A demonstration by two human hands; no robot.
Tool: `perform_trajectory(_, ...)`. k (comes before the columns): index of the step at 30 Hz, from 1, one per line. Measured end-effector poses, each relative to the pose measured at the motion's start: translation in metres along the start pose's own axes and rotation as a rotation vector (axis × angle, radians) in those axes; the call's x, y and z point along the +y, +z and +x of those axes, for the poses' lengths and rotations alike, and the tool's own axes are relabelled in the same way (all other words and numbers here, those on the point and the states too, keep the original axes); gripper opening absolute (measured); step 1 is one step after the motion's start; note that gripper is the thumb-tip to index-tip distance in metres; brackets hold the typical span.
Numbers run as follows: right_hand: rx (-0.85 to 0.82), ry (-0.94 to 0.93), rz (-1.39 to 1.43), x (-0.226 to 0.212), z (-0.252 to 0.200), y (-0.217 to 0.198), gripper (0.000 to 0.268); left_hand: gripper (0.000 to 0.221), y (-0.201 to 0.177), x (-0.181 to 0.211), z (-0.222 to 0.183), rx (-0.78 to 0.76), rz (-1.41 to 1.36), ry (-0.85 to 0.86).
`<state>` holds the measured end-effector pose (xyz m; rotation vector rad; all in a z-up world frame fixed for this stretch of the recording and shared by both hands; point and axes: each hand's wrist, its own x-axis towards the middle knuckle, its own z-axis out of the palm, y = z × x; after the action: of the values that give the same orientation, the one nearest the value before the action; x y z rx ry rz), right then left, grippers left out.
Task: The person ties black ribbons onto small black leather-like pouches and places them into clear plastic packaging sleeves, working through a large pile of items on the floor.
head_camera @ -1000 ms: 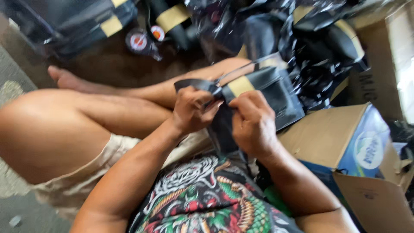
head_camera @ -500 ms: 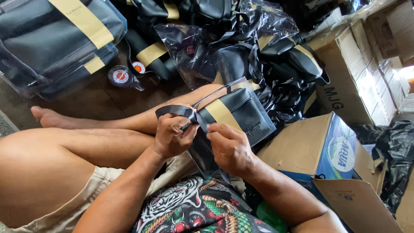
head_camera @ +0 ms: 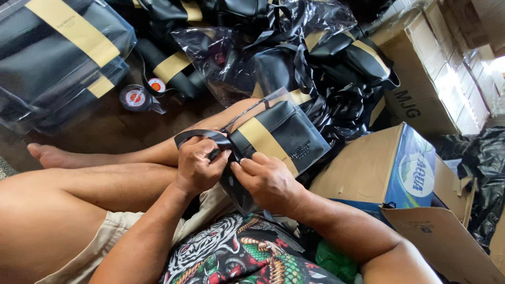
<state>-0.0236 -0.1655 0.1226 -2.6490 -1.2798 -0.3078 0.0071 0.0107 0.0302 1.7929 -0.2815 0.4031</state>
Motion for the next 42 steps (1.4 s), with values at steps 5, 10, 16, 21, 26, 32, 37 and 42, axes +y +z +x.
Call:
perform_trajectory(5,0.015,-0.044,-0.045,0.001,-0.002,0.006,0.016,0.022,-0.009,0.028,0.022,0.008,0.051,-0.05)
perform_trajectory(10,0.022,-0.057,-0.04,-0.002,0.001,0.007,0.014,0.024,-0.02,0.05,0.041,0.09,-0.046,0.118)
perform_trajectory(16,-0.026,-0.066,-0.061,0.0,-0.005,0.01,0.019,0.017,-0.019,0.044,0.039,0.149,-0.227,0.209)
perform_trajectory(21,-0.018,-0.073,-0.02,0.006,-0.015,0.023,0.019,0.014,-0.026,0.069,0.046,0.144,-0.273,0.311)
perform_trajectory(26,-0.029,-0.081,0.014,0.008,-0.018,0.028,0.025,0.019,-0.033,0.078,0.055,0.129,-0.199,0.318)
perform_trajectory(32,-0.025,-0.061,-0.017,0.004,-0.012,0.025,0.02,0.008,-0.043,0.073,0.064,0.217,-0.174,0.393)
perform_trajectory(37,0.014,-0.028,-0.063,0.003,-0.018,0.029,0.02,0.086,-0.04,0.042,0.034,0.137,-0.099,0.004)
perform_trajectory(42,0.005,-0.051,-0.018,0.003,-0.01,0.018,0.019,0.052,0.001,-0.018,-0.022,-0.019,-0.129,-0.47)
